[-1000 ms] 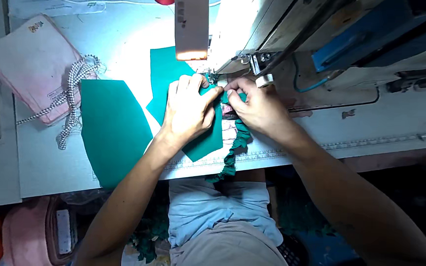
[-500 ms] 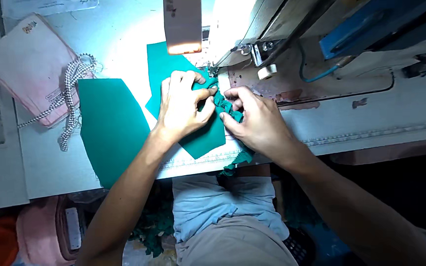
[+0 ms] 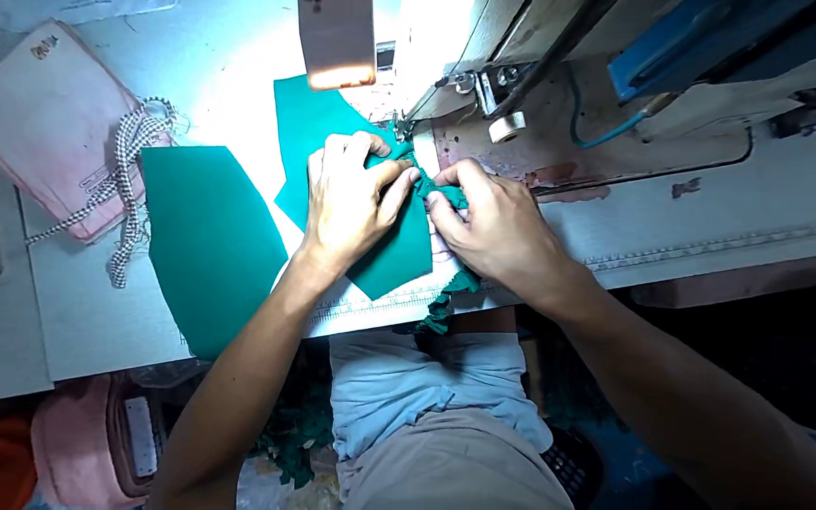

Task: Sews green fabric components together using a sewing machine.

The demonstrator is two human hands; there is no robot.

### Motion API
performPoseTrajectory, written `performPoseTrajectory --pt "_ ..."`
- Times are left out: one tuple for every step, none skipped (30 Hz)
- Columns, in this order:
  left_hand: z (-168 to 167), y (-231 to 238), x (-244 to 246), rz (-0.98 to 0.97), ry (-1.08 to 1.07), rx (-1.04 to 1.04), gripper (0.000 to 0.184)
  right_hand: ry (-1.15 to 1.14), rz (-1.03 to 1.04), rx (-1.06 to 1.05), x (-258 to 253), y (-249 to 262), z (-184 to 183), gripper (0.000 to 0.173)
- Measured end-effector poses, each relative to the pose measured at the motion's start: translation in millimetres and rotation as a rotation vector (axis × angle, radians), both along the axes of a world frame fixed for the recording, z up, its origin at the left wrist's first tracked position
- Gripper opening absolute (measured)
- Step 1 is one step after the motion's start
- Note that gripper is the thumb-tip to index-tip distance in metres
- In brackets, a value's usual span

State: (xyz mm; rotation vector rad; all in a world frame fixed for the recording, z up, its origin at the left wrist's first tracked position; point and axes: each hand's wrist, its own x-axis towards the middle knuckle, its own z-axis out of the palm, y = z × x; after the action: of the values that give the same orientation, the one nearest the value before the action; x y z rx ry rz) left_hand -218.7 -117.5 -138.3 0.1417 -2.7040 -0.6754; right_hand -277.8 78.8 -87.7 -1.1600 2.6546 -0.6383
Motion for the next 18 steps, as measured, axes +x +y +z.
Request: performPoseTrajectory --pt "0.6 0.8 -0.6 0.009 -0.001 0.011 0.031 -0.014 0.000 -0.007 1.3 -0.4 -0.6 0.026" --pt "1.5 1.3 -1.2 0.013 0.002 0.016 0.029 -0.020 0.007 -0.010 2.4 -1.0 -1.5 0.027" --pt "3.2 1.3 -1.9 0.004 0.009 0.015 0.026 -0.023 0.015 -0.005 2.7 -1.7 -1.9 0.026" --pt "5.3 0.6 -2.2 -0.026 0.021 0.008 0.023 -0.025 0.019 -0.004 2.5 -1.9 -1.0 0.025" --pt "7.0 -0.2 -1.6 -0.076 0.041 0.002 0.022 -0.019 0.020 -0.009 2.1 -1.2 0.1 0.023" --pt "6.9 -1.1 -1.1 -0.131 0.071 -0.008 0.022 -0.019 0.013 -0.009 1.3 -0.5 2.0 0.024" --pt "5.5 -1.8 -0.4 -0.172 0.083 -0.027 0.024 -0.022 0.002 -0.012 0.4 0.3 2.5 0.024" --pt "4.0 -2.0 1.1 -0.195 0.077 -0.049 0.026 -0.021 -0.007 -0.016 -0.2 1.1 2.6 0.024" --pt "3.1 -1.9 2.6 -0.205 0.061 -0.063 0.028 -0.025 -0.011 -0.025 -0.8 1.2 2.9 0.024" --pt "3.3 -2.0 3.0 -0.203 0.042 -0.074 0.030 -0.032 -0.014 -0.036 -1.7 0.5 2.8 0.024" --pt "4.0 -1.4 2.9 -0.195 0.028 -0.085 0.031 -0.048 -0.018 -0.043 -2.6 -0.5 2.4 0.024" --pt "5.2 -0.6 2.5 -0.186 0.017 -0.095 0.032 -0.074 -0.026 -0.049 -3.9 -2.3 1.7 0.024" --pt "7.2 0.0 2.6 -0.181 0.006 -0.109 0.034 -0.116 -0.046 -0.057 -6.1 -5.4 0.4 0.025" --pt "10.3 -0.1 3.0 -0.186 -0.014 -0.131 0.036 -0.172 -0.073 -0.061 -8.5 -8.4 0.0 0.026" --pt "13.7 -0.8 3.4 -0.201 -0.034 -0.155 0.039 -0.238 -0.110 -0.064 -11.7 -11.3 -0.2 0.028" --pt "15.7 -1.0 3.6 -0.211 -0.039 -0.172 0.040 -0.307 -0.140 -0.072 -14.9 -13.3 0.3 0.029" --pt "15.7 -0.9 3.5 -0.215 -0.025 -0.183 0.039 -0.366 -0.162 -0.080 -17.4 -14.2 0.6 0.030" --pt "14.9 -0.6 3.6 -0.214 -0.007 -0.191 0.036 -0.410 -0.174 -0.087 -19.6 -14.1 1.1 0.030"
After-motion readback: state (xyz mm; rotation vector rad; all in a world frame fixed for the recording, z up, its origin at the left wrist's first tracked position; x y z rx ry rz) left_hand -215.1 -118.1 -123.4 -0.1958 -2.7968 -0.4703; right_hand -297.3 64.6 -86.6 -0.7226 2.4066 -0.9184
